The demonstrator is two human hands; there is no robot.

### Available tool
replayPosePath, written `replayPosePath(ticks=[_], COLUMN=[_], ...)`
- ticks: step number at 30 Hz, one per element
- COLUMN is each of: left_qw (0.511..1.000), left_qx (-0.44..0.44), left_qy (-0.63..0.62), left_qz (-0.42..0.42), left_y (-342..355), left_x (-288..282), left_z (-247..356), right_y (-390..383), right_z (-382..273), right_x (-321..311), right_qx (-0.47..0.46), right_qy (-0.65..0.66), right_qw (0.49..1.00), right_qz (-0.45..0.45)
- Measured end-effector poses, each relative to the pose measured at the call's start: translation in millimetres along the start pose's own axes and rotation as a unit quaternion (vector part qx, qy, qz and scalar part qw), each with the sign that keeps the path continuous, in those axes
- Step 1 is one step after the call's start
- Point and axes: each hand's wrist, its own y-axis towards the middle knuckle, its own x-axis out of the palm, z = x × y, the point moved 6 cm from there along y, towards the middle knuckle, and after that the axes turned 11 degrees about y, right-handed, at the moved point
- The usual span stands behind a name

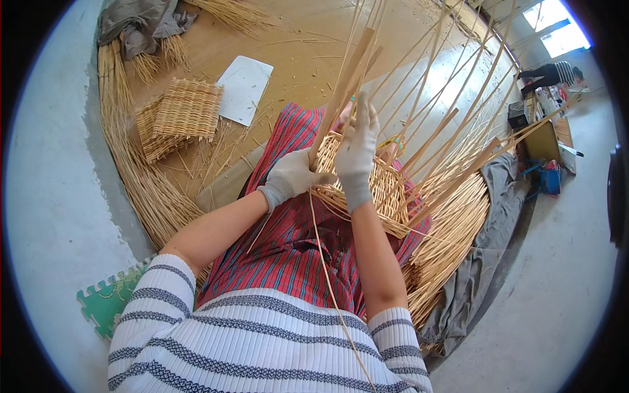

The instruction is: Weave a wicker basket using reeds and tools.

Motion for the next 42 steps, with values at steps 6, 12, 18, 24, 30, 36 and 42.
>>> replayPosePath(ticks=[6,12,18,24,30,36,42], left_qw=[0.989,0.991,0.937,0.954,0.982,0.979,0.967], left_qx=[0.075,0.035,0.128,0.048,0.089,0.096,0.113], left_qy=[-0.105,-0.117,-0.293,-0.261,-0.167,-0.176,-0.157], left_qz=[0.071,0.048,-0.138,-0.137,0.019,0.026,0.165], left_y=[2,4,-8,-2,-1,3,-28], left_x=[9,19,0,14,23,20,12], left_z=[-8,-13,-20,-25,-19,-23,-9], right_y=[-123,-118,-145,-176,-105,-55,-181], right_z=[-72,-48,-17,-24,-78,-89,-80], right_x=[-79,-40,-53,-62,-75,-61,-140], right_qx=[0.038,0.032,0.176,0.096,-0.104,-0.145,-0.023], right_qy=[-0.307,-0.283,-0.381,-0.060,-0.300,-0.360,-0.350], right_qw=[0.940,0.958,0.905,0.993,0.946,0.918,0.928], right_qz=[0.143,-0.043,-0.072,0.016,0.069,0.080,0.123])
